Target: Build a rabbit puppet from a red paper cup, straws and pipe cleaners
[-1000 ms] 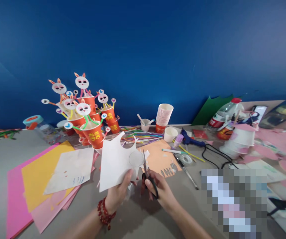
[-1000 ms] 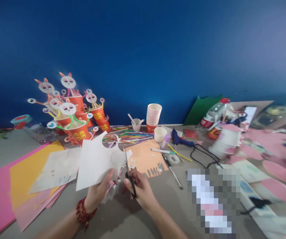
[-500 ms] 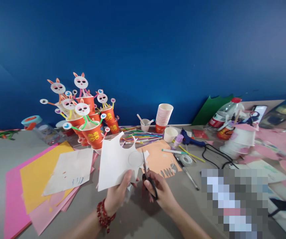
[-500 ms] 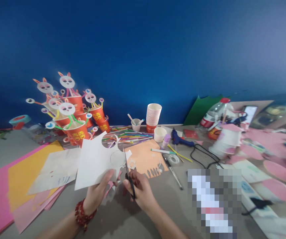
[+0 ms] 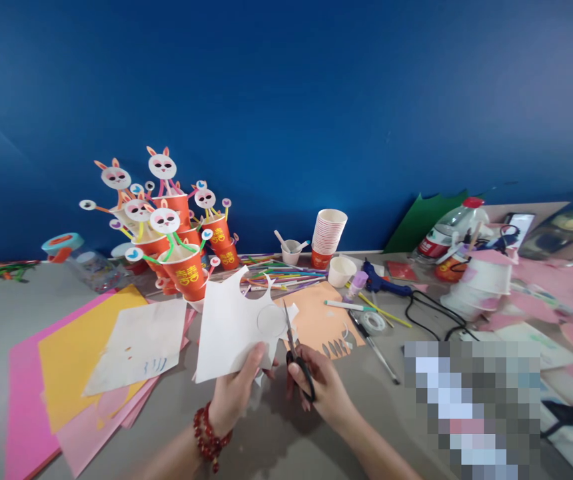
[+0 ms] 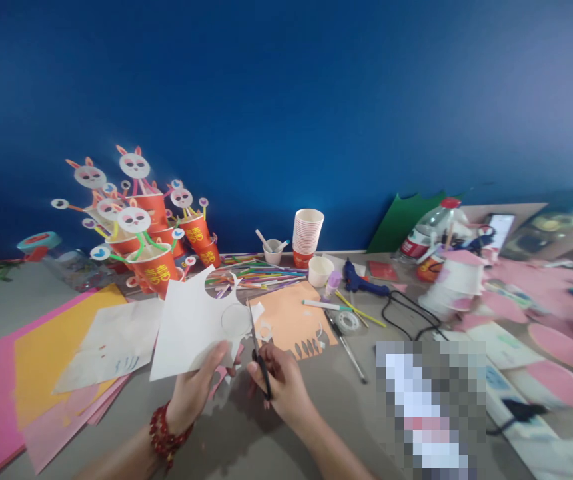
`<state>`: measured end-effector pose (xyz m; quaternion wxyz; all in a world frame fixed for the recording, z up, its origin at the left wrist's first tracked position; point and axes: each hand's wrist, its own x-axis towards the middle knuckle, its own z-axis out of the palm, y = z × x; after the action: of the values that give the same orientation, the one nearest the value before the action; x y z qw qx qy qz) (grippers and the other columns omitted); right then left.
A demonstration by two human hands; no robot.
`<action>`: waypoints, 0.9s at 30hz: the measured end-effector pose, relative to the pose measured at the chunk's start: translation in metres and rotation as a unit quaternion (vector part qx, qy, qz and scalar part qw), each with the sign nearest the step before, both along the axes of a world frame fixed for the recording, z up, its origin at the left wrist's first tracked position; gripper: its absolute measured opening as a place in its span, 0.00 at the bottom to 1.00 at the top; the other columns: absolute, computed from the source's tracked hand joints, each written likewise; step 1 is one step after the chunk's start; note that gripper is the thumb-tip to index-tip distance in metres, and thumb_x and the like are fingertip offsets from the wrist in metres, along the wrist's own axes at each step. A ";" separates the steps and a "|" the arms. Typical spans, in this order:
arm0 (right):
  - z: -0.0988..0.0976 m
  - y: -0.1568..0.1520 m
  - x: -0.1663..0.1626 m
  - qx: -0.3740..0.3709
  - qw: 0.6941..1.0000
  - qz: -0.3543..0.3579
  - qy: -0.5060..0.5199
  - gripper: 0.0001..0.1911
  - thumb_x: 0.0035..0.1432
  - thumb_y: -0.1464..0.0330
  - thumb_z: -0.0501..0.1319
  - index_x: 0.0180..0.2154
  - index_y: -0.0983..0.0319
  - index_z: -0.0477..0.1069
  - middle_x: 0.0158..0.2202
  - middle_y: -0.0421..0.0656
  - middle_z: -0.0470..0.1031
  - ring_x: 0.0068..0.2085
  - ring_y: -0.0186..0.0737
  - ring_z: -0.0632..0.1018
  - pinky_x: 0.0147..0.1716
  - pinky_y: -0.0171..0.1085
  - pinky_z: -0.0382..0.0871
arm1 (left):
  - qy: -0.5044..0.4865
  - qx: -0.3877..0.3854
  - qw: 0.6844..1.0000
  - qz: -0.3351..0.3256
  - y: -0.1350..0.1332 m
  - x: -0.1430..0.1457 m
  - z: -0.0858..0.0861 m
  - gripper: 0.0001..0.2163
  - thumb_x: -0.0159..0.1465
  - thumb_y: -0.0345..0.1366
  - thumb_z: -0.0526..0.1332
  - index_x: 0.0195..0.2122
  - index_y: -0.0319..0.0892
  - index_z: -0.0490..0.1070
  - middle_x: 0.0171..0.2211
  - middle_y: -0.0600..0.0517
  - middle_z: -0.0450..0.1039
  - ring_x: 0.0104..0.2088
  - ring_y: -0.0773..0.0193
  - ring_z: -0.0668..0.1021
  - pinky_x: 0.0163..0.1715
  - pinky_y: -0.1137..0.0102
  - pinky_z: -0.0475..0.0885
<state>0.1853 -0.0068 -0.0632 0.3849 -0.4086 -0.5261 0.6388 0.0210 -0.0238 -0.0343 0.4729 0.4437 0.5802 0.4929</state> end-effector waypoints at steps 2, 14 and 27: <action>0.001 0.000 0.000 0.000 1.000 0.000 -0.002 0.29 0.50 0.41 0.64 0.27 0.59 0.59 0.17 0.34 0.68 0.12 0.26 0.63 0.10 0.26 0.55 | 0.001 -0.006 1.000 0.000 0.000 -0.001 -0.002 0.24 0.59 0.59 0.59 0.23 0.40 0.77 0.22 0.48 0.77 0.29 0.58 0.79 0.36 0.68 0.74; 0.003 0.001 0.000 -0.013 1.000 0.000 -0.013 0.30 0.49 0.40 0.63 0.28 0.59 0.59 0.16 0.35 0.69 0.11 0.25 0.61 0.09 0.25 0.55 | -0.004 -0.019 1.000 -0.002 0.000 0.000 0.002 0.25 0.57 0.60 0.59 0.21 0.41 0.76 0.22 0.47 0.77 0.29 0.57 0.79 0.34 0.68 0.74; -0.001 0.001 0.002 -0.007 1.000 -0.004 -0.018 0.30 0.49 0.41 0.63 0.27 0.59 0.59 0.15 0.35 0.70 0.11 0.25 0.61 0.09 0.27 0.54 | -0.069 -0.028 0.997 0.022 0.001 0.000 0.003 0.21 0.56 0.55 0.64 0.27 0.39 0.79 0.21 0.48 0.76 0.25 0.60 0.78 0.33 0.68 0.75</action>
<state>0.1871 -0.0056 -0.0639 0.3752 -0.4249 -0.5271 0.6332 0.0210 -0.0227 -0.0313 0.5130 0.3819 0.5697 0.5162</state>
